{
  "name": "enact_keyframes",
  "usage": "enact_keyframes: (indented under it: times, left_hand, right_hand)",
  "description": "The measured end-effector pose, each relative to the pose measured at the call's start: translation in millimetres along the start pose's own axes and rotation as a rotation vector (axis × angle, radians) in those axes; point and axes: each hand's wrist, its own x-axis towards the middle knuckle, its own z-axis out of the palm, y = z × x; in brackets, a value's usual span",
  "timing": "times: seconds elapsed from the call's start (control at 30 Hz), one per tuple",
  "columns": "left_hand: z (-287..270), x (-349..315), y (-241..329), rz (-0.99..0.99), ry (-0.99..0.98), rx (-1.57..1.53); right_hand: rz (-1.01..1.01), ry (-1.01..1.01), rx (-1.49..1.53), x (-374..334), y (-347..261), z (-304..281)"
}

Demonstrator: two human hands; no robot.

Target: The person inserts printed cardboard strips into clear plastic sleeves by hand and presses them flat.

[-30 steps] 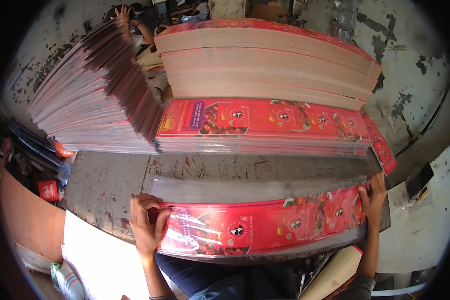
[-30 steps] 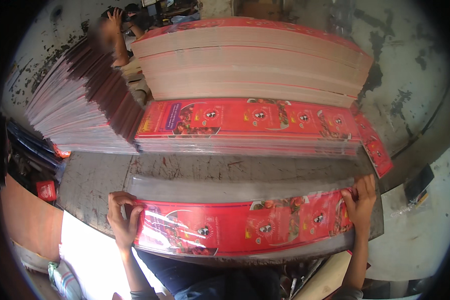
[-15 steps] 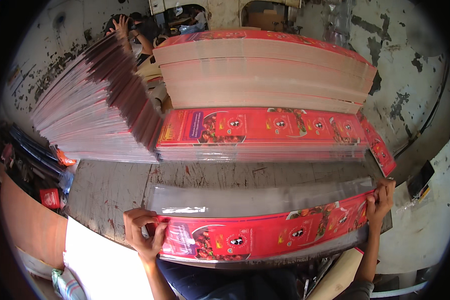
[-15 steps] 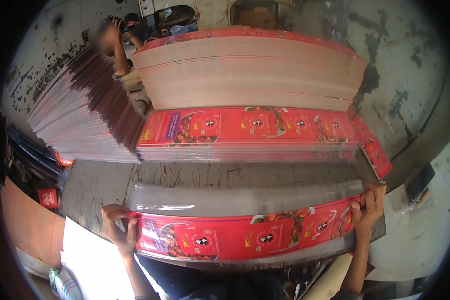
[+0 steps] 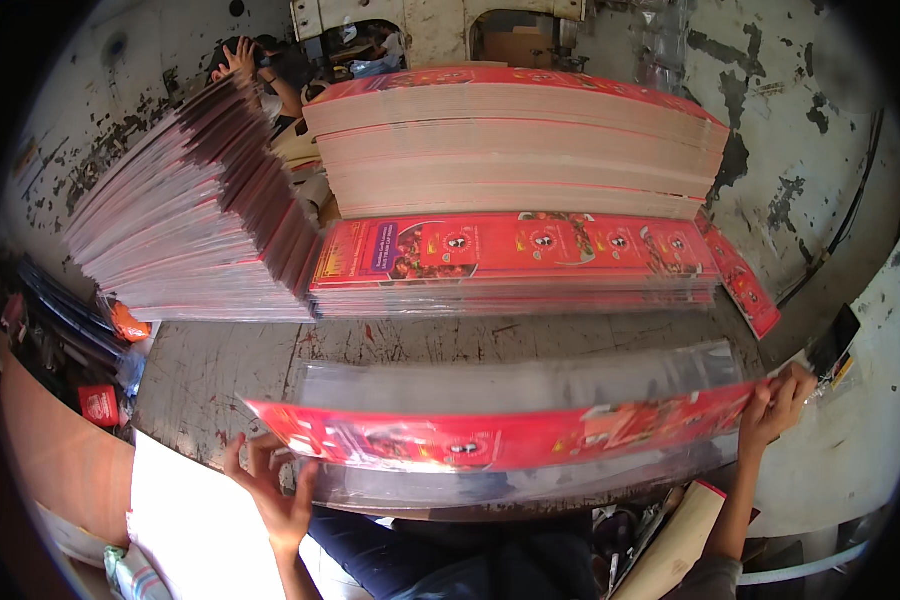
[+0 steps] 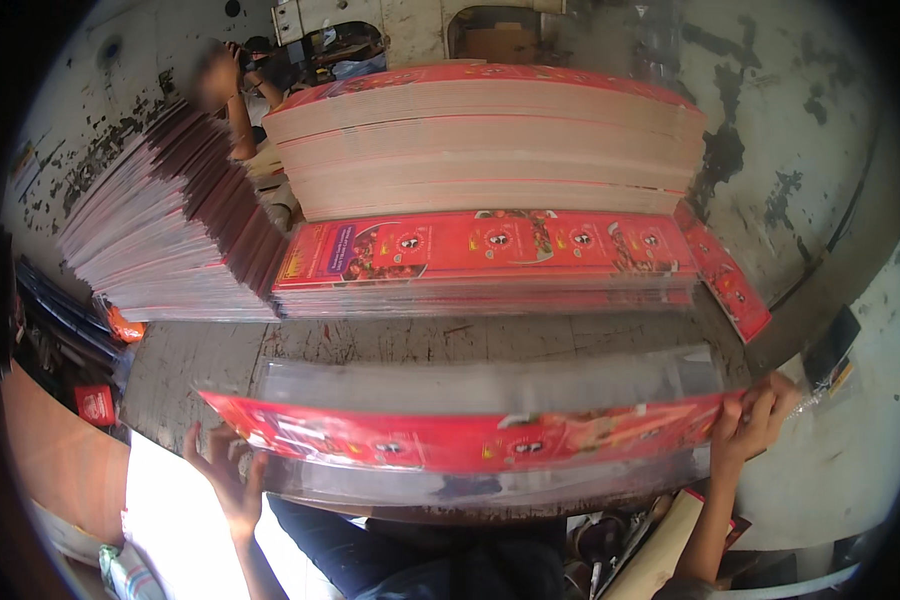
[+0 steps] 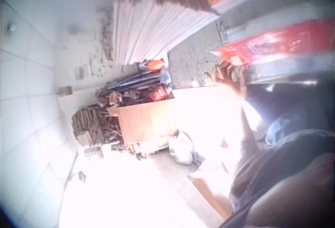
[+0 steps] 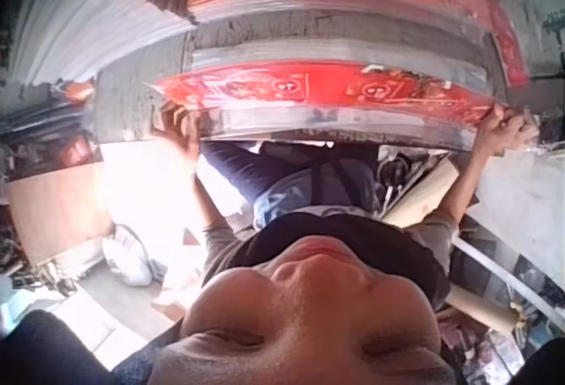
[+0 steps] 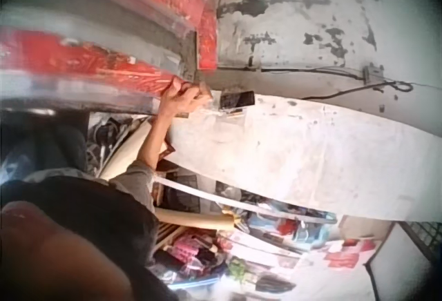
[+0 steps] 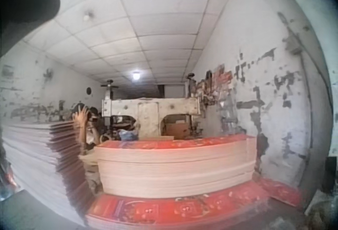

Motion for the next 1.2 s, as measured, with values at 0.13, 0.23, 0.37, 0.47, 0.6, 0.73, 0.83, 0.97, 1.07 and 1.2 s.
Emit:
enact_keyframes:
  times: [0.13,0.23,0.37,0.47,0.6,0.73,0.83,0.97,1.07,1.2]
  left_hand:
    - [9.4,81.1,39.0,0.096,0.008,0.255]
    - [51.7,146.8,47.9,0.235,-0.066,0.462]
    - [85.9,150.8,46.2,0.429,-0.184,0.782]
    - [96.1,138.3,26.1,0.402,-0.466,0.865]
    - [114.3,125.8,-6.8,0.476,-0.468,0.985]
    - [118.1,131.9,-9.8,0.436,-0.5,0.891]
    - [115.0,133.5,-6.4,0.463,-0.504,0.914]
    - [114.4,132.3,-4.9,0.45,-0.509,0.932]
    - [114.5,131.1,-4.9,0.456,-0.504,0.915]
    - [117.2,131.0,-8.2,0.49,-0.446,0.909]
  right_hand:
    - [-0.015,-0.155,0.044,74.9,-4.4,58.5]
    - [0.051,-0.432,-0.007,127.0,2.6,105.9]
    - [-0.037,-0.462,0.056,108.2,-31.1,163.3]
    - [-0.135,-0.626,0.124,66.4,-72.4,186.4]
    - [-0.209,-0.626,0.209,43.8,-91.1,193.2]
    - [-0.184,-0.608,0.254,40.9,-90.1,195.5]
    - [-0.201,-0.598,0.238,43.2,-90.2,193.9]
    - [-0.21,-0.6,0.24,44.5,-91.1,191.7]
    - [-0.219,-0.6,0.235,45.3,-91.0,190.0]
    - [-0.235,-0.6,0.288,50.7,-83.0,188.4]
